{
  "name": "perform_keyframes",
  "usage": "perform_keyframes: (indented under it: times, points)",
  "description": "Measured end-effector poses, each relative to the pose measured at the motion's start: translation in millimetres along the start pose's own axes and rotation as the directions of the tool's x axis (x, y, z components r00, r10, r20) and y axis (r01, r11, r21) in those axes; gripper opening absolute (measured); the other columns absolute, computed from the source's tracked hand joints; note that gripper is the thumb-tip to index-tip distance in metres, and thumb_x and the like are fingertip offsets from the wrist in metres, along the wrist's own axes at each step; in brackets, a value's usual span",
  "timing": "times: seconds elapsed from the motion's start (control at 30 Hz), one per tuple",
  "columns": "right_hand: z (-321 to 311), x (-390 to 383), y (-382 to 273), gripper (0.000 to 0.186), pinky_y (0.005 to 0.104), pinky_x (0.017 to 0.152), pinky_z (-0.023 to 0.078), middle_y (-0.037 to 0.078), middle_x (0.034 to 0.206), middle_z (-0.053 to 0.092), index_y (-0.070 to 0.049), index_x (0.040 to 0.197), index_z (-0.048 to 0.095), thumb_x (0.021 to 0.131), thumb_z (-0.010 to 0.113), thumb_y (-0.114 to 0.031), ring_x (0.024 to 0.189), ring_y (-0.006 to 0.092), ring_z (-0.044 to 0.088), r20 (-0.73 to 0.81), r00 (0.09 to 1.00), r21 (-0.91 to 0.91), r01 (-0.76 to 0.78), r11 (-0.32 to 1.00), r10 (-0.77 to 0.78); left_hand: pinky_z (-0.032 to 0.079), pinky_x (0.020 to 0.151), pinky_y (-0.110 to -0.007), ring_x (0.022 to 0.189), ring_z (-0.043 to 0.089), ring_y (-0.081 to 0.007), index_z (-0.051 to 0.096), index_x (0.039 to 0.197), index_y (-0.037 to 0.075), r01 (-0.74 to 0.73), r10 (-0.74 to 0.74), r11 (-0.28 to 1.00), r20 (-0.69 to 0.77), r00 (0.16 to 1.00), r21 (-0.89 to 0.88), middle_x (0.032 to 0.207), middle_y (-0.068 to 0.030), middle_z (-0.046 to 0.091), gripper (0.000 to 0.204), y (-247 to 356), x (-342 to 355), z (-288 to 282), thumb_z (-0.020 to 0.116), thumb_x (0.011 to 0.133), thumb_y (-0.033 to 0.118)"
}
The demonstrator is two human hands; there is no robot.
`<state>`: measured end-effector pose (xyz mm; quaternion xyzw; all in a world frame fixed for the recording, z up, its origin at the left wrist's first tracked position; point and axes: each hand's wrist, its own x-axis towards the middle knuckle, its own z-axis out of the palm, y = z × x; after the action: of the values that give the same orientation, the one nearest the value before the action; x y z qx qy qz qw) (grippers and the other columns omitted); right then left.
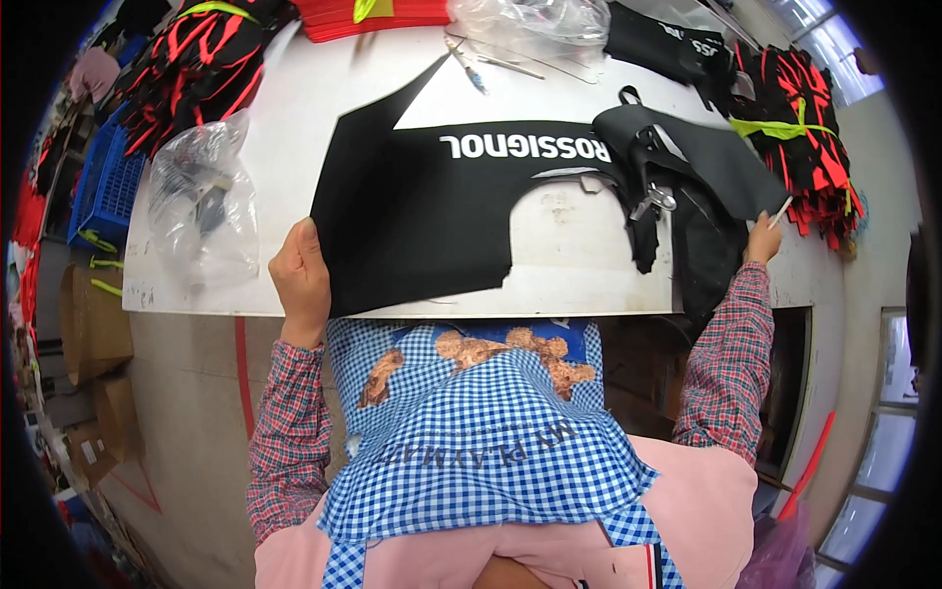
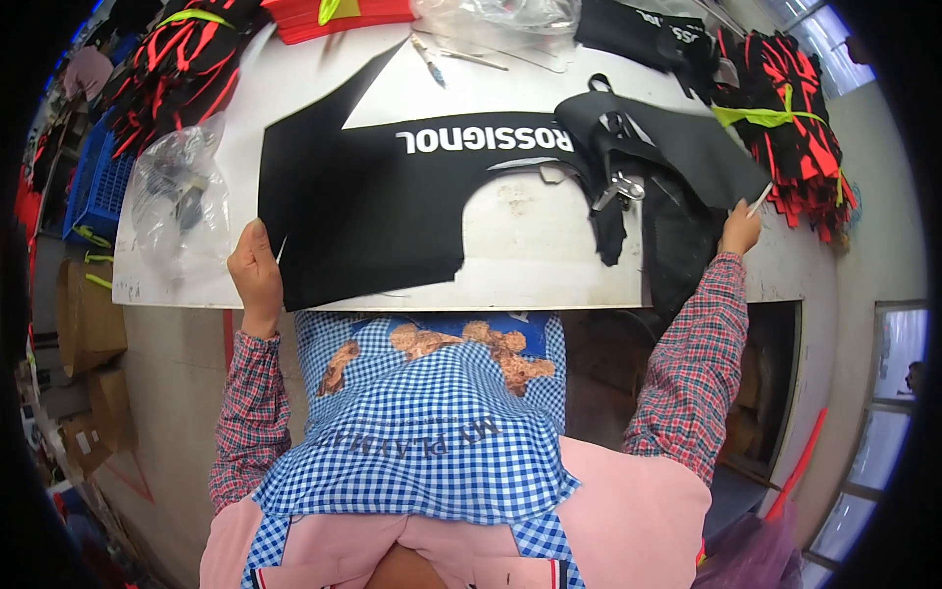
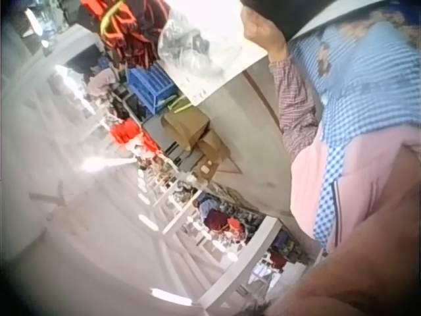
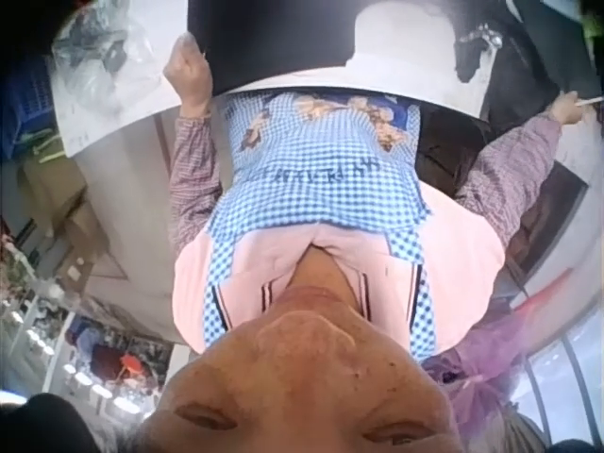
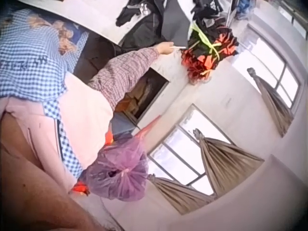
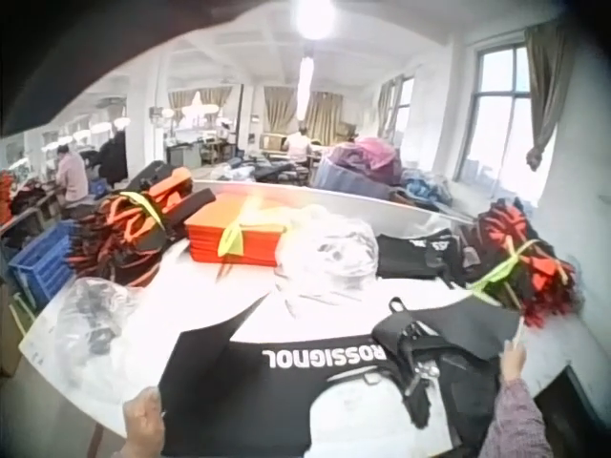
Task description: Marking specific points or tracing on black material panels using a white pen.
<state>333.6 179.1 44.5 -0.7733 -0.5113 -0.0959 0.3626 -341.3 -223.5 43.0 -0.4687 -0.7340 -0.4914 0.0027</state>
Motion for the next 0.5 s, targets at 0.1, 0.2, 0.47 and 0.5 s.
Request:
perform_keyframes:
  times: [0.1, 0.2, 0.47, 0.5]
  points:
    - [-5, 8, 100, 0.051, 0.0521, 0.084, 0.054, 0.028, 0.1, 0.072, 0.005, 0.1, 0.074, 0.087, 0.071, -0.044, 0.098, 0.0452, 0.07, 0.125, 0.975, -0.25, -0.149, 0.957, 0.185, 0.056, 0.068, -0.035, 0.079, 0.073, -0.0289, 0.071, 0.11, -0.001, -0.143, 0.141, 0.989, 0.075, 0.987, 0.023, 0.095, -0.0166, 0.075, 0.03, -6, -2, 15, 0.053, 0.107, 0.022]
    - [-6, -12, 99, 0.056, 0.0527, 0.089, 0.053, 0.029, 0.106, 0.071, 0.009, 0.109, 0.069, 0.087, 0.07, -0.042, 0.103, 0.0463, 0.068, 0.256, 0.949, -0.394, -0.073, 0.916, 0.186, 0.059, 0.08, -0.036, 0.093, 0.074, -0.0302, 0.072, 0.111, 0.0, -0.32, 0.317, 0.947, 0.172, 0.933, -0.008, 0.104, -0.0158, 0.075, 0.021, 7, -9, 23, 0.06, 0.102, 0.017]
    - [-42, -60, -149, 0.03, 0.0401, 0.085, 0.054, 0.019, 0.102, 0.072, -0.003, 0.112, 0.07, 0.095, 0.063, -0.027, 0.097, 0.0336, 0.07, 0.103, 0.895, 0.284, 0.391, 0.875, -0.434, 0.049, 0.104, -0.046, 0.121, 0.063, -0.0313, 0.072, 0.112, 0.005, -0.515, 0.398, 0.833, 0.428, 0.811, 0.202, 0.123, -0.0113, 0.07, 0.029, -13, -39, 43, 0.075, 0.09, 0.023]
    - [-48, -80, -181, 0.029, 0.0371, 0.081, 0.054, 0.016, 0.101, 0.073, -0.004, 0.11, 0.071, 0.097, 0.062, -0.029, 0.091, 0.0279, 0.07, 0.171, 0.834, 0.333, 0.452, 0.828, -0.524, 0.043, 0.108, -0.051, 0.128, 0.056, -0.0338, 0.071, 0.115, 0.006, -0.496, 0.366, 0.838, 0.44, 0.82, 0.226, 0.131, -0.0127, 0.065, 0.034, -12, -38, 42, 0.076, 0.089, 0.028]
